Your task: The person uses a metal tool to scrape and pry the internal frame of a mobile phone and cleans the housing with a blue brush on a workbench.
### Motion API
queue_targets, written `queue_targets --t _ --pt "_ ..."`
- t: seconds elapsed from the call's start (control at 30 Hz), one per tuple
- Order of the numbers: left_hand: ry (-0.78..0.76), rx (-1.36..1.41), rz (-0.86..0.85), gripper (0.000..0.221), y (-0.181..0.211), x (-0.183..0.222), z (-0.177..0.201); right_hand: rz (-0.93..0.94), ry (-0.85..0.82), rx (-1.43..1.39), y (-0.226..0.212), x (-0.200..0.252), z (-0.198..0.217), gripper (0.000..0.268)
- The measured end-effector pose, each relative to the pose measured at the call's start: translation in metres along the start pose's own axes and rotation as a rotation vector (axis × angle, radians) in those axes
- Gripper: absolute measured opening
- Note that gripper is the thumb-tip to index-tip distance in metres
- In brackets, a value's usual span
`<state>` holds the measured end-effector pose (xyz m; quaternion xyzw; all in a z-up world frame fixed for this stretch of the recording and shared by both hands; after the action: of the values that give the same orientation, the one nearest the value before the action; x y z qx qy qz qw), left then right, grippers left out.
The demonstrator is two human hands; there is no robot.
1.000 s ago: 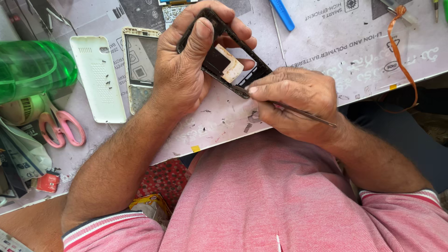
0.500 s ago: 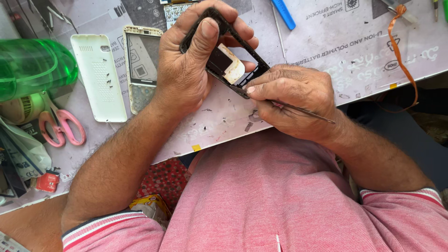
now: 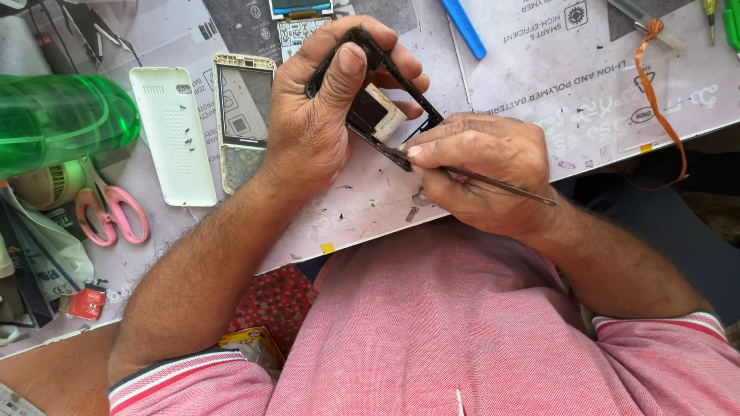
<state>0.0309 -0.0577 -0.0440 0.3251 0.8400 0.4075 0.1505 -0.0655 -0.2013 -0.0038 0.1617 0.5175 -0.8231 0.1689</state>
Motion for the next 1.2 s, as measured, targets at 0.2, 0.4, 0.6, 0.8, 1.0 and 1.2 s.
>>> queue_targets --t 0.2,0.4,0.6,0.8,1.0,1.2 --pt "0.009 -0.025 -0.002 0.039 0.0 0.0003 -0.0005 0.076 0.039 0.017 -0.006 -0.0027 -0.0055 0.024" --pt "0.015 -0.019 0.004 0.039 -0.0007 0.0003 0.0005 -0.015 0.051 -0.029 0.0012 -0.0004 -0.0048 0.022" --pt "0.004 -0.033 -0.004 0.039 -0.0006 -0.0003 -0.0006 -0.01 0.037 -0.021 0.0027 0.0011 -0.0049 0.021" --pt "0.011 -0.036 -0.003 0.039 -0.0009 0.0 0.0 -0.004 0.035 0.0 0.0015 0.0008 -0.0043 0.021" --pt "0.005 -0.057 -0.005 0.038 0.0004 -0.0007 -0.0005 0.001 0.027 0.002 0.0025 -0.0008 -0.0056 0.021" --pt "0.01 -0.057 -0.006 0.037 0.0005 0.0 -0.001 0.033 0.017 0.008 0.0007 -0.0006 -0.0062 0.021"
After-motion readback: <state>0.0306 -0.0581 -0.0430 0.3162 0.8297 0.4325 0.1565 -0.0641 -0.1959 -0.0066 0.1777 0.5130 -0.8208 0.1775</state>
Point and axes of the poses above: each hand's wrist, its own x-axis away from the middle knuckle, its own z-axis out of the back of the hand, y = z × x, the point moved 7 cm from there along -x, towards the middle knuckle, and after that the axes turned 9 degrees about x, right-handed, at the moved point
